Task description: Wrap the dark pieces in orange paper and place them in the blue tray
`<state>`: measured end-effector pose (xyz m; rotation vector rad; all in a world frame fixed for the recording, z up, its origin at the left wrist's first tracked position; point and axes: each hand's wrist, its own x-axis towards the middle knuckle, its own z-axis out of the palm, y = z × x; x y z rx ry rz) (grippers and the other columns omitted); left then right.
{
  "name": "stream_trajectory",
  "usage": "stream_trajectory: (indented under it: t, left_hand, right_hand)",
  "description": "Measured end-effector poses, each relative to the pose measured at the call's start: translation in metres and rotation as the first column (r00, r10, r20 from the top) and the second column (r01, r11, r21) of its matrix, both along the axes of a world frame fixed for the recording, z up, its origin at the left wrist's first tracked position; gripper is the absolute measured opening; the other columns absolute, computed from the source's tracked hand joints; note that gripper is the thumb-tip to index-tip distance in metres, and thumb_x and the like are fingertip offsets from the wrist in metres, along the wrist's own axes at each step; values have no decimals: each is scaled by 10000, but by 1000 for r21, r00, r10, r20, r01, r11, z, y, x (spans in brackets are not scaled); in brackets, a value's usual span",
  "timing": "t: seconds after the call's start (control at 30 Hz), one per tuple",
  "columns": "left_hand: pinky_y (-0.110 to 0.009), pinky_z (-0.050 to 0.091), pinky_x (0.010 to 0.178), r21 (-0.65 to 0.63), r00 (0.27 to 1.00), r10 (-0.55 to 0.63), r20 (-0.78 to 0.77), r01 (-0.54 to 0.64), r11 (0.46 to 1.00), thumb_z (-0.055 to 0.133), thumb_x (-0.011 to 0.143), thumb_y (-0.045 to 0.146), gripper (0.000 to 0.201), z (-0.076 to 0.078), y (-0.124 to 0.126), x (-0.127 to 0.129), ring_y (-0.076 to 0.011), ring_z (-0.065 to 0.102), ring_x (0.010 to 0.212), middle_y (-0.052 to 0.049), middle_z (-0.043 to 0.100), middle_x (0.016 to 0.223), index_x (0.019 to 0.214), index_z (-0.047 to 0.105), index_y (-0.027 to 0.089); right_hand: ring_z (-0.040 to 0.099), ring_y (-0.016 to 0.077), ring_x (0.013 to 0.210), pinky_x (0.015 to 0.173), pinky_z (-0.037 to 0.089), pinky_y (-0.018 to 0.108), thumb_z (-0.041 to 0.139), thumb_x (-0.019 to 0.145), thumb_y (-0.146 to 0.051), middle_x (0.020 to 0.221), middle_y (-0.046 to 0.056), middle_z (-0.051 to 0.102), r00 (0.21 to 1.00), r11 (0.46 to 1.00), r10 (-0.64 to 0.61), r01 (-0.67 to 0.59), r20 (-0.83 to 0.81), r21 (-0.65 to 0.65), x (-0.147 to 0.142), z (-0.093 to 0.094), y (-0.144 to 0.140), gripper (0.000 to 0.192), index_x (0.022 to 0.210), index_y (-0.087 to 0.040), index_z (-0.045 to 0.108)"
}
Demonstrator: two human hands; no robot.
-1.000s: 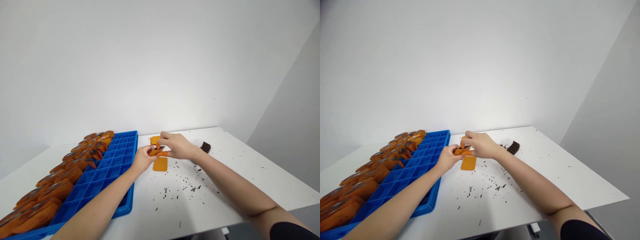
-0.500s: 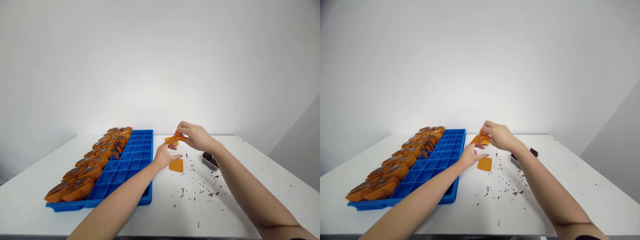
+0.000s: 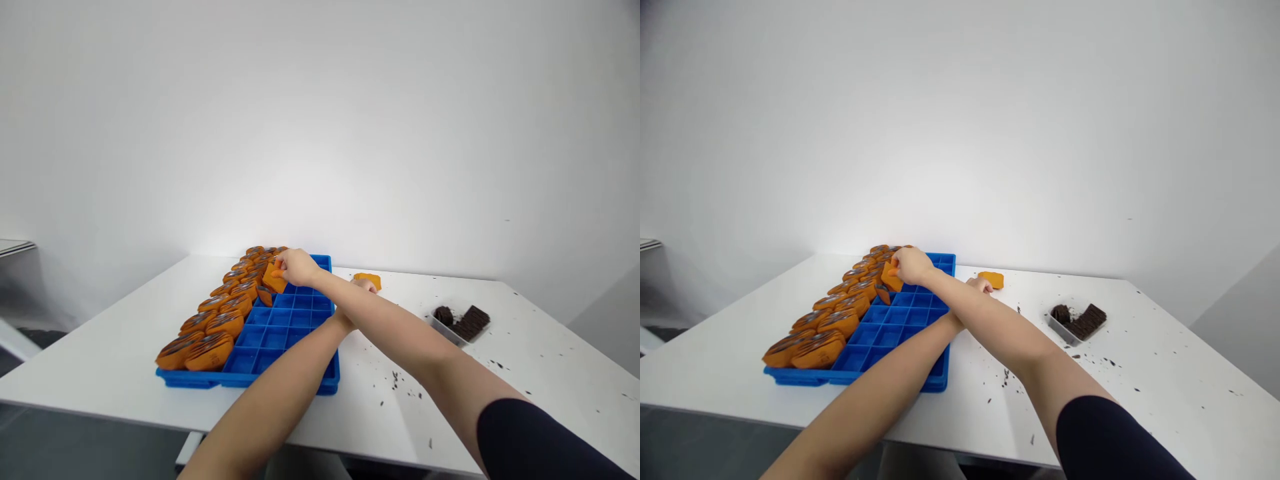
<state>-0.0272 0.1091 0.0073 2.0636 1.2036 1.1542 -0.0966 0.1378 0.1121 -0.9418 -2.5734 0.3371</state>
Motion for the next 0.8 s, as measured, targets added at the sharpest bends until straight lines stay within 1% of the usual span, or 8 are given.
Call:
stream_trajectory:
  t: [0.07, 0.13, 0.23, 0.33, 0.53, 0.67, 0.8]
  left_hand:
    - [-383, 458, 811, 18, 999, 3, -37, -2, 1000, 714, 813, 284, 147, -2, 2, -1, -256, 564, 948, -37, 628, 893, 875, 598, 218]
    - [-381, 449, 823, 43, 998, -4, -62, 7, 999, 697, 801, 256, 148, -4, 2, -1, -256, 560, 975, -36, 626, 907, 896, 587, 228]
    - [-370, 442, 804, 79, 997, -18, -76, 24, 997, 674, 805, 238, 153, -8, -2, 1, -247, 559, 965, -37, 613, 910, 914, 566, 227]
    - [-363, 436, 777, 108, 997, -15, -71, 23, 994, 658, 814, 223, 155, -8, -4, 1, -241, 556, 946, -37, 598, 914, 922, 548, 225]
    - [-361, 437, 755, 127, 999, 4, -52, 3, 992, 674, 797, 194, 198, -2, -5, 0, -246, 550, 955, -36, 586, 901, 902, 511, 232]
    - [-366, 439, 749, 121, 998, 24, -52, -18, 993, 653, 802, 164, 192, 4, -11, 3, -246, 555, 955, -48, 597, 928, 916, 513, 229]
    - [-364, 456, 749, 124, 997, 1, -78, 9, 992, 638, 839, 186, 177, 9, -19, 2, -232, 576, 944, -61, 614, 995, 968, 523, 223]
  right_hand:
    - [695, 154, 844, 668, 430, 234, 813, 895, -364, 1000, 41, 797, 999, 1000, -14, 14, 43, -3, -12, -7, 4, 210, 1010, -190, 784]
    - [706, 164, 867, 668, 440, 230, 835, 869, -353, 1023, 49, 802, 997, 1000, -21, 22, 78, -7, -20, -13, 7, 215, 1004, -190, 795]
    - [715, 171, 883, 667, 448, 225, 830, 861, -309, 1047, 60, 806, 994, 1000, -24, 24, 106, -2, -29, -21, 6, 190, 1001, -183, 804]
    - [721, 175, 905, 682, 460, 224, 797, 875, -279, 1079, 73, 806, 991, 1000, -16, 14, 130, 17, -36, -25, 5, 170, 1011, -175, 807]
    - [739, 228, 1003, 761, 513, 241, 813, 843, -284, 1123, 106, 803, 979, 999, 14, -24, 204, 44, -45, -18, 4, 208, 1014, -166, 794]
    - [751, 292, 1031, 806, 565, 296, 840, 792, -235, 1111, 170, 801, 962, 999, 0, -14, 274, 48, -54, -10, 2, 245, 1008, -129, 793]
    - [754, 336, 1065, 849, 598, 349, 854, 758, -204, 1085, 212, 799, 944, 999, 9, -26, 330, 46, -65, -8, -4, 293, 1023, -98, 792]
